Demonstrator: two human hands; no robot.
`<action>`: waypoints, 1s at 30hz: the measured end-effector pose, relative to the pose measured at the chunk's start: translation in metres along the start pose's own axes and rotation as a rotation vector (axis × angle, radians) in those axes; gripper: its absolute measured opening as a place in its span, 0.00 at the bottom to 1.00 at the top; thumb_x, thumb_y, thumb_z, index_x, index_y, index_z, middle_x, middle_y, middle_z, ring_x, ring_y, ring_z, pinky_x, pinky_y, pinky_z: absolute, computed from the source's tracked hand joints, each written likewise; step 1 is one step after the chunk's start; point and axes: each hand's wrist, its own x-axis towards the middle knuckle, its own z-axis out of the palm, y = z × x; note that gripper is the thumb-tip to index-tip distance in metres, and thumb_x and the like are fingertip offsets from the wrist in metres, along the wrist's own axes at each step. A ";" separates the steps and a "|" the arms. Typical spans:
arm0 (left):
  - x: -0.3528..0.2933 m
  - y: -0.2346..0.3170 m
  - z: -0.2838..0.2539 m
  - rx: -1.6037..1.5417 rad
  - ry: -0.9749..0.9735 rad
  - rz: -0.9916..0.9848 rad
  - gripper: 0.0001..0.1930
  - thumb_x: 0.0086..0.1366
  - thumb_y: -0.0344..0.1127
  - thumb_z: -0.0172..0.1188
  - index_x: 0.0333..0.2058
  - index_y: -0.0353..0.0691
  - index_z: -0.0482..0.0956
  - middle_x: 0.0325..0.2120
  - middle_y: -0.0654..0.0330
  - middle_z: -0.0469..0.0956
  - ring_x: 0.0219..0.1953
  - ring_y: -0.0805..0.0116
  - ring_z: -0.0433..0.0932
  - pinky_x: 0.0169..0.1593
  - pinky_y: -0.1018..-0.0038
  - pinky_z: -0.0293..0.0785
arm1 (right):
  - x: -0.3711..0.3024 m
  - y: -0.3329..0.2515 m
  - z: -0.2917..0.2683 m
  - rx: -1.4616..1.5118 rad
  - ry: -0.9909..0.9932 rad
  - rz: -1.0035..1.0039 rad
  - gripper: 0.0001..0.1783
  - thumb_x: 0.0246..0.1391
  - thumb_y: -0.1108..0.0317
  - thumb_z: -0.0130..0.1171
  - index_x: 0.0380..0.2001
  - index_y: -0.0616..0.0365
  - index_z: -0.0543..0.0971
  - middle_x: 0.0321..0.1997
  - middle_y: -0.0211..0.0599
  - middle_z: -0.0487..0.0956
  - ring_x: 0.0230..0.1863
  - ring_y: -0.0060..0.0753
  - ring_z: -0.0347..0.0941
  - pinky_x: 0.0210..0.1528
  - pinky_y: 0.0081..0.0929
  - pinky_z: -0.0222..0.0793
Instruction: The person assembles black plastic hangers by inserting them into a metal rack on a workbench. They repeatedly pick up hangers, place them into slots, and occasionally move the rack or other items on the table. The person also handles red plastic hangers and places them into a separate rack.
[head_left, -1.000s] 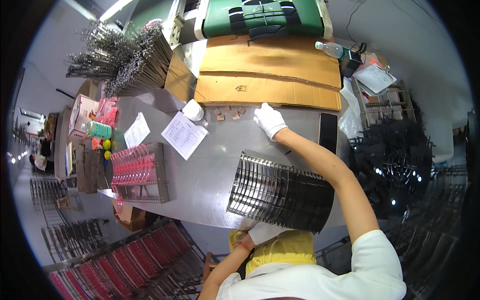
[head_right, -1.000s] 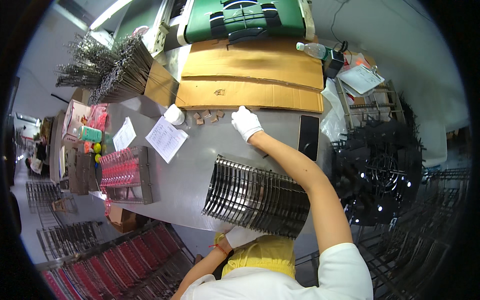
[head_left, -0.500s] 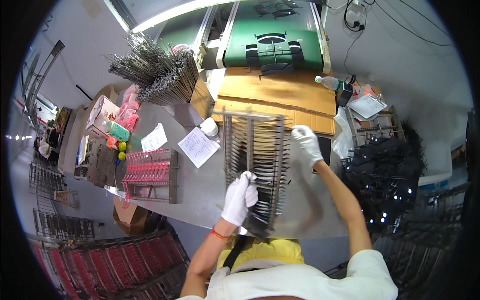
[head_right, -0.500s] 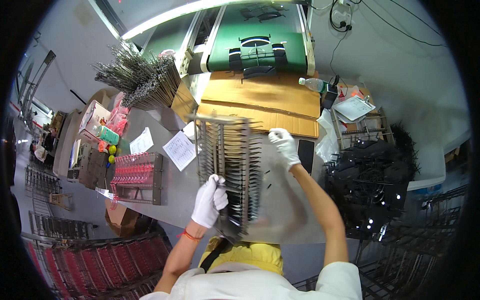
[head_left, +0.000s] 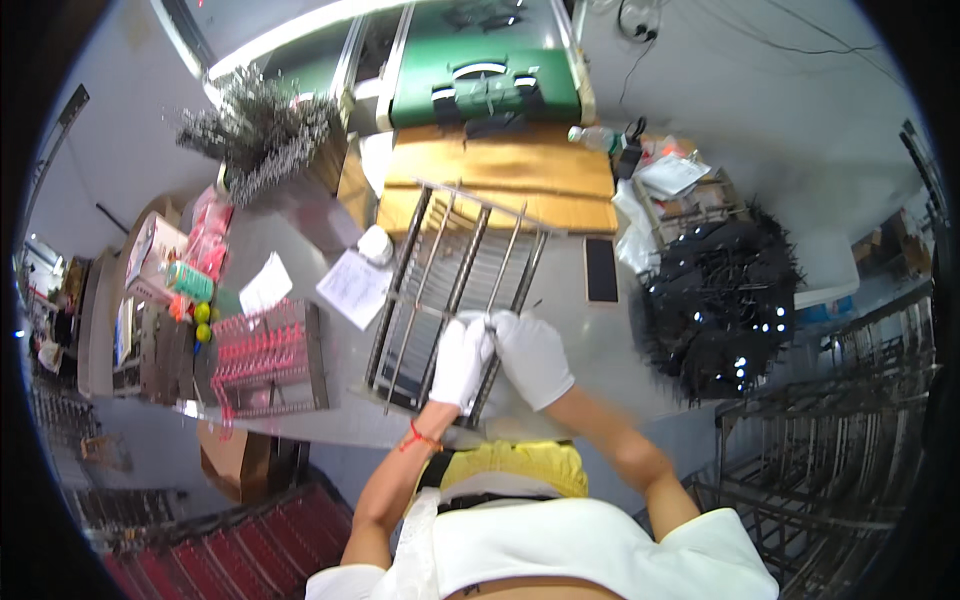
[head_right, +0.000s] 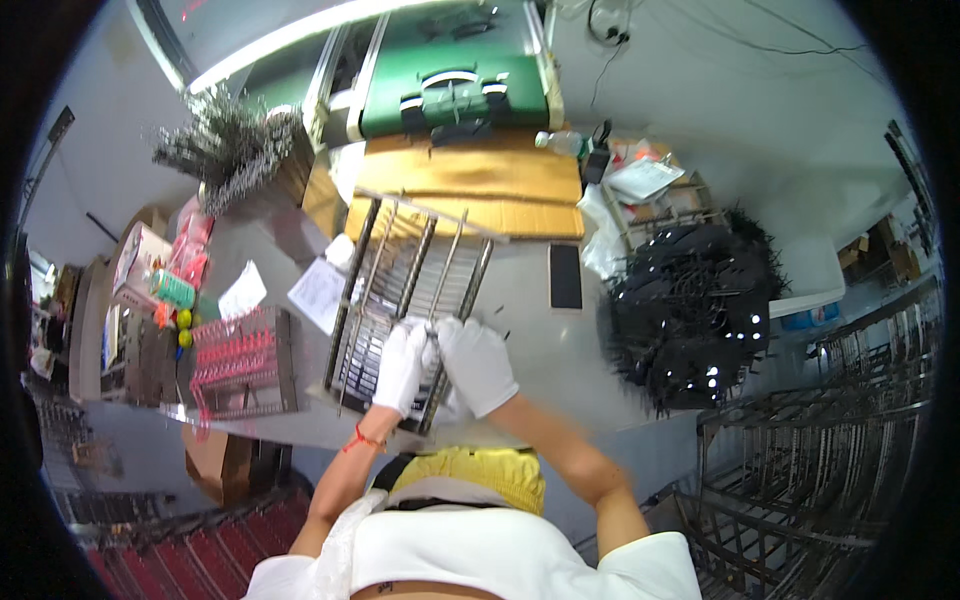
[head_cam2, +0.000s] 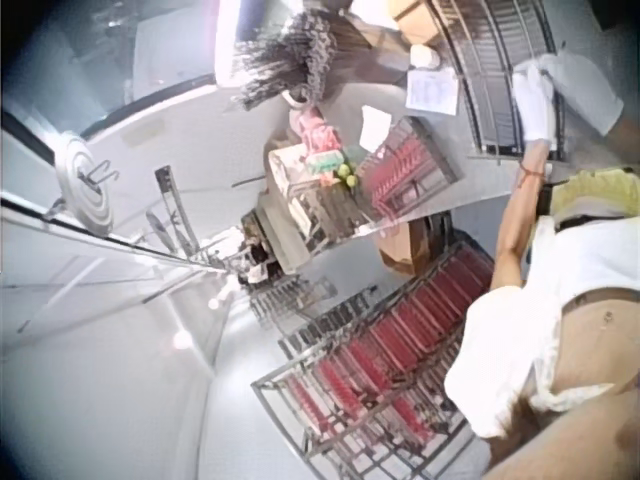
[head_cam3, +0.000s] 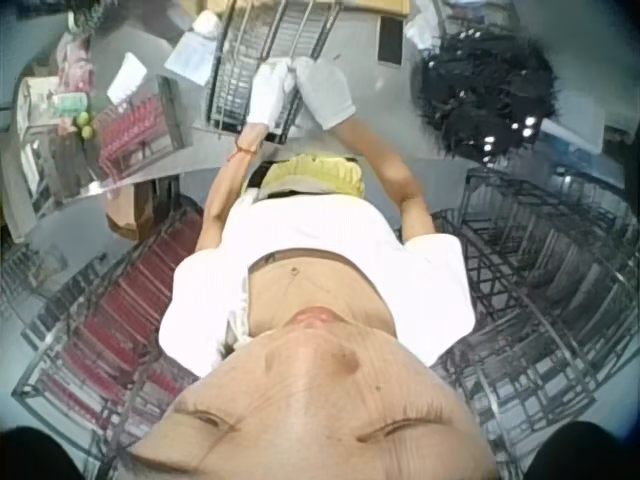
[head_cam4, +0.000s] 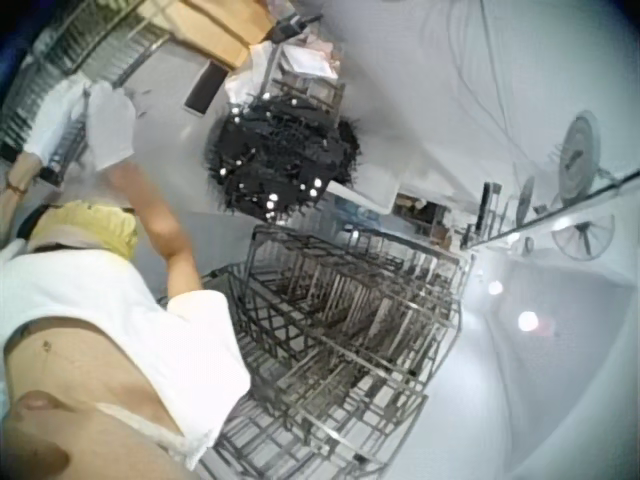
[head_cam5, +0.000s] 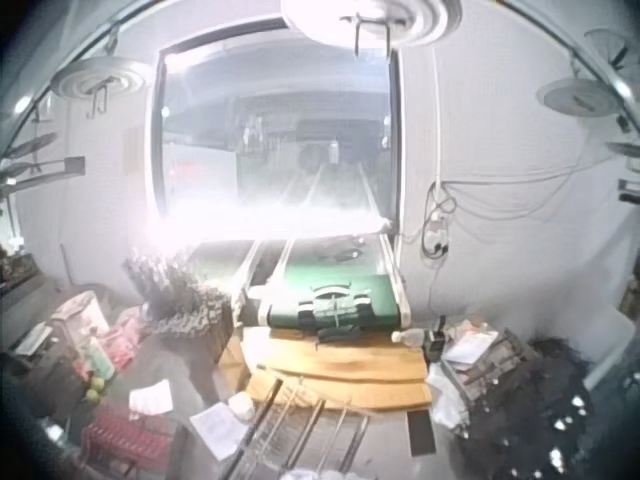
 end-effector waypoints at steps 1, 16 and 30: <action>-0.003 0.004 0.000 0.063 -0.003 -0.081 0.11 0.72 0.38 0.50 0.36 0.37 0.76 0.21 0.67 0.69 0.23 0.79 0.63 0.26 0.78 0.62 | -0.003 -0.001 0.008 -0.081 -0.057 0.063 0.09 0.58 0.63 0.53 0.41 0.51 0.76 0.31 0.38 0.79 0.30 0.43 0.78 0.31 0.38 0.75; -0.015 0.111 -0.065 0.672 -0.501 -0.211 0.23 0.64 0.56 0.59 0.32 0.39 0.85 0.20 0.65 0.78 0.23 0.75 0.73 0.32 0.77 0.70 | 0.038 0.059 -0.179 0.548 0.766 -0.253 0.27 0.71 0.53 0.36 0.42 0.61 0.81 0.42 0.42 0.82 0.45 0.47 0.77 0.54 0.40 0.70; -0.045 0.273 -0.047 0.538 0.086 1.358 0.14 0.57 0.33 0.65 0.42 0.37 0.78 0.39 0.52 0.80 0.41 0.52 0.79 0.47 0.64 0.75 | 0.042 0.015 -0.265 0.356 1.176 -0.246 0.18 0.55 0.78 0.44 0.12 0.59 0.67 0.13 0.34 0.65 0.18 0.34 0.60 0.28 0.30 0.59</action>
